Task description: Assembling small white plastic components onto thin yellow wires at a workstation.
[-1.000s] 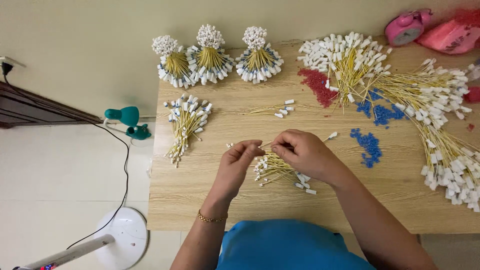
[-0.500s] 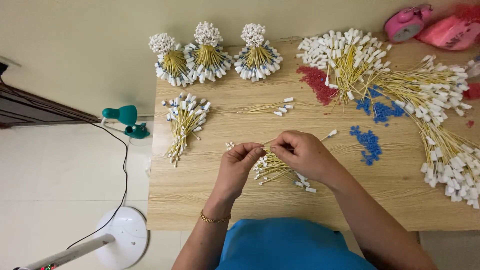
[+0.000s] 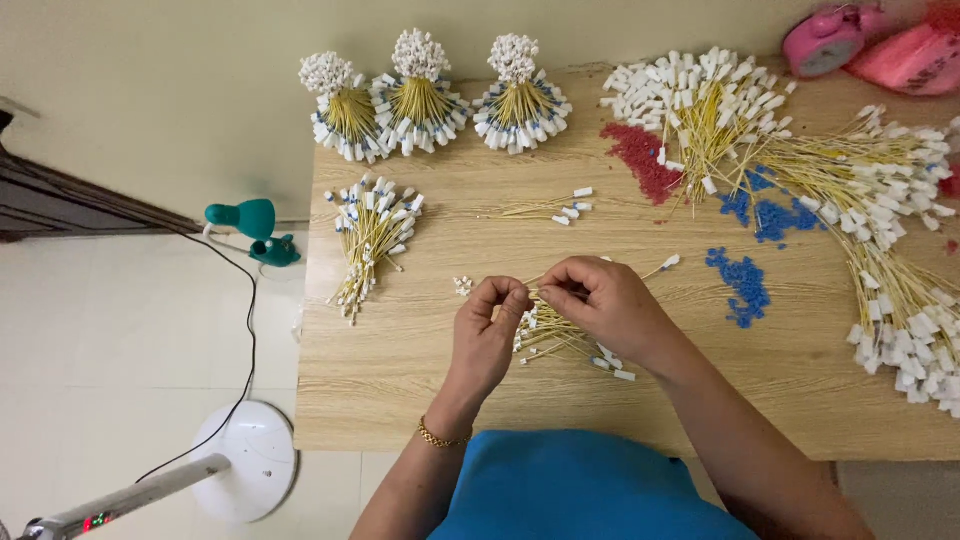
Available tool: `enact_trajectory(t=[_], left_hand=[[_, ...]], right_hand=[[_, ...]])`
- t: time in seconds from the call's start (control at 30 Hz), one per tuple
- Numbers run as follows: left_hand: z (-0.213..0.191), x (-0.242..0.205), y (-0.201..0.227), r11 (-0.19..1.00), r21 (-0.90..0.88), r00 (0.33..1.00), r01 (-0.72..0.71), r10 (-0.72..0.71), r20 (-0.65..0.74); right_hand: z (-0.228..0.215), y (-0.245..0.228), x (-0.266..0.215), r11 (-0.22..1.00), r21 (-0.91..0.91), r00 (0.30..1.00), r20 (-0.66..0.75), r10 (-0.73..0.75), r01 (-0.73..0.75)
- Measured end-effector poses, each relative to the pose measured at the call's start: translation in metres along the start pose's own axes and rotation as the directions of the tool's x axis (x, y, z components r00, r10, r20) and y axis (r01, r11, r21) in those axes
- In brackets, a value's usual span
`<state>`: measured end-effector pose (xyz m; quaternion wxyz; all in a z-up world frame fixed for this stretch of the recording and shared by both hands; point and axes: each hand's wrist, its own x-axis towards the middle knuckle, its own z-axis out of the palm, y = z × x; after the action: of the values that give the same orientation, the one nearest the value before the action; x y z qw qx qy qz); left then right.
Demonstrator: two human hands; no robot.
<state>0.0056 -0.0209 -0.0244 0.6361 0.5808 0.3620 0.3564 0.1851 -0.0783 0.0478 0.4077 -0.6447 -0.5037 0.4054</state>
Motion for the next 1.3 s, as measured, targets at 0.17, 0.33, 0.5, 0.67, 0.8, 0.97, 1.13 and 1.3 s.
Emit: enact_trajectory(t=[0.17, 0.33, 0.5, 0.67, 0.8, 0.97, 1.13, 1.3], left_hand=[[0.006, -0.007, -0.012, 0.995, -0.028, 0.995, 0.091, -0.092, -0.038], [-0.007, -0.019, -0.074, 0.983, -0.005, 0.980, 0.184, -0.184, -0.077], [-0.064, -0.019, -0.133, 0.850, 0.323, 0.883, 0.416, -0.293, -0.366], [-0.092, 0.005, -0.130, 0.759, 0.595, 0.922, 0.264, -0.019, -0.386], [-0.086, 0.023, -0.111, 0.617, 0.766, 0.962, 0.180, 0.052, -0.267], [-0.078, 0.028, -0.107, 0.581, 0.800, 0.960, 0.151, 0.108, -0.260], [-0.082, 0.028, -0.117, 0.561, 0.820, 0.965, 0.114, 0.135, -0.227], [-0.077, 0.024, -0.102, 0.790, 0.564, 0.947, 0.239, -0.063, -0.314]], right_hand=[[0.007, 0.021, 0.003, 0.999, -0.017, 0.999, 0.017, 0.042, -0.042], [0.032, 0.081, 0.006, 0.977, -0.179, 0.989, 0.069, 0.128, -0.114], [0.040, 0.119, -0.001, 0.897, -0.172, 0.895, 0.120, 0.430, -0.408], [0.035, 0.096, 0.009, 0.867, -0.153, 0.858, 0.139, 0.495, -0.475], [0.040, 0.098, 0.013, 0.882, -0.123, 0.870, 0.150, 0.470, -0.455], [0.040, 0.095, 0.012, 0.873, -0.085, 0.857, 0.166, 0.487, -0.480], [0.039, 0.093, 0.012, 0.871, -0.100, 0.857, 0.156, 0.490, -0.480], [0.035, 0.086, 0.008, 0.929, -0.010, 0.921, 0.131, 0.368, -0.370]])
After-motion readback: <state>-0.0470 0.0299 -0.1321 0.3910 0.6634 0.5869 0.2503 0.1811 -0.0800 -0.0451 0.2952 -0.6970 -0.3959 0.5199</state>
